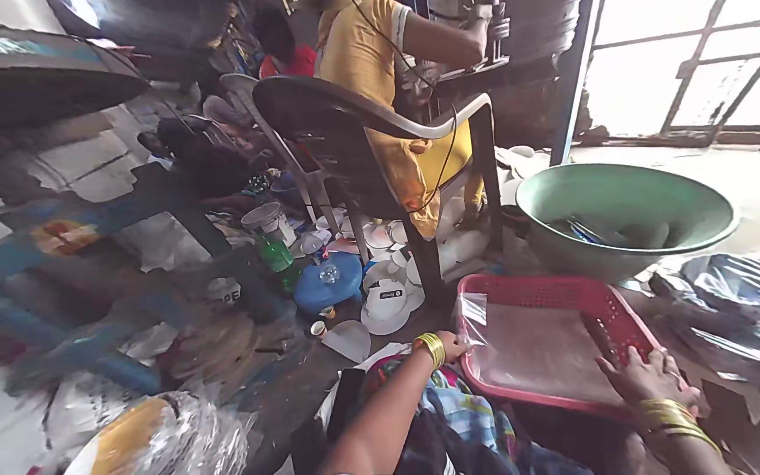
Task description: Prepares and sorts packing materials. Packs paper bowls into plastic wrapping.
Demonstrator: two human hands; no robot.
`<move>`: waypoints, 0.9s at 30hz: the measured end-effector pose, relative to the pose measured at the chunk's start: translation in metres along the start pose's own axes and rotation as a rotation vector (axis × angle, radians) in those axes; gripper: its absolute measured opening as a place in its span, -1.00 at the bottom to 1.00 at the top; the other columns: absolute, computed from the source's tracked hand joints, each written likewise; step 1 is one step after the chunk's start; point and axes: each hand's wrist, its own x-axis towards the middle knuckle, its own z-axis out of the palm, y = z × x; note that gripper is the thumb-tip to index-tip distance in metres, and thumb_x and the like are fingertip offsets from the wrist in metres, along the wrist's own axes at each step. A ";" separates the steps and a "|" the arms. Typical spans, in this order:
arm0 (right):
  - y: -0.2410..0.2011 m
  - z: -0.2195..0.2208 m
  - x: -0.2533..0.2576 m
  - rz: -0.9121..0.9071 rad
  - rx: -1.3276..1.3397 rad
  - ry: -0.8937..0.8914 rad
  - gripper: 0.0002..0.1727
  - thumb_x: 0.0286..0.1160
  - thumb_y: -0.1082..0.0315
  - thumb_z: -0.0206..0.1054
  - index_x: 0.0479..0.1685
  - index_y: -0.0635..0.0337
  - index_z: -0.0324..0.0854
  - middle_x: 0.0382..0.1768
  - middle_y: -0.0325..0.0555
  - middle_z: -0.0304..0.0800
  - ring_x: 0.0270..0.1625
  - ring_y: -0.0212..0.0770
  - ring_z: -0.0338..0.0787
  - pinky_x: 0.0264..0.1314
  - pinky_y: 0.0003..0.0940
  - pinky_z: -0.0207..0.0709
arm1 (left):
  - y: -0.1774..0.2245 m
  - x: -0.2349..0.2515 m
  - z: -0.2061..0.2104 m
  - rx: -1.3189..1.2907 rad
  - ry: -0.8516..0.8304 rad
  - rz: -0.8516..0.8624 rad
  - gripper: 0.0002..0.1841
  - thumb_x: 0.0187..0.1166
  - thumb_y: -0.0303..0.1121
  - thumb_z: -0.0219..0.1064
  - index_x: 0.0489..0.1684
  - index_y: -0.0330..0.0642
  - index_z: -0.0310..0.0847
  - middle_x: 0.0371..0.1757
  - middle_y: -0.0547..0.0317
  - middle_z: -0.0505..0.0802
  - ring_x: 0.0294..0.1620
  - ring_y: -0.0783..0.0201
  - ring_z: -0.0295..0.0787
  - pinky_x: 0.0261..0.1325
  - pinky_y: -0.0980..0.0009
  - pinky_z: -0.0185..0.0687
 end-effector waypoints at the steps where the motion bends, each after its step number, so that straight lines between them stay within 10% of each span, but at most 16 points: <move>1: -0.003 -0.004 -0.004 0.005 0.007 -0.020 -0.09 0.53 -0.12 0.43 0.76 0.29 0.27 0.85 0.46 -0.16 0.89 0.45 -0.17 0.71 0.63 -0.29 | 0.000 0.000 0.000 -0.001 -0.002 -0.004 -0.35 0.88 0.03 -0.03 0.45 -0.50 0.53 0.39 -0.43 0.71 0.47 -0.23 0.65 0.60 -0.17 0.38; 27: -0.006 -0.010 -0.008 0.006 -0.026 -0.043 -0.18 0.59 -0.14 0.37 0.71 0.22 0.38 0.85 0.43 -0.13 0.89 0.44 -0.16 0.68 0.65 -0.25 | -0.002 0.005 0.002 0.003 -0.003 0.007 -0.35 0.89 0.01 -0.07 0.40 -0.54 0.55 0.37 -0.47 0.72 0.46 -0.25 0.65 0.61 -0.16 0.36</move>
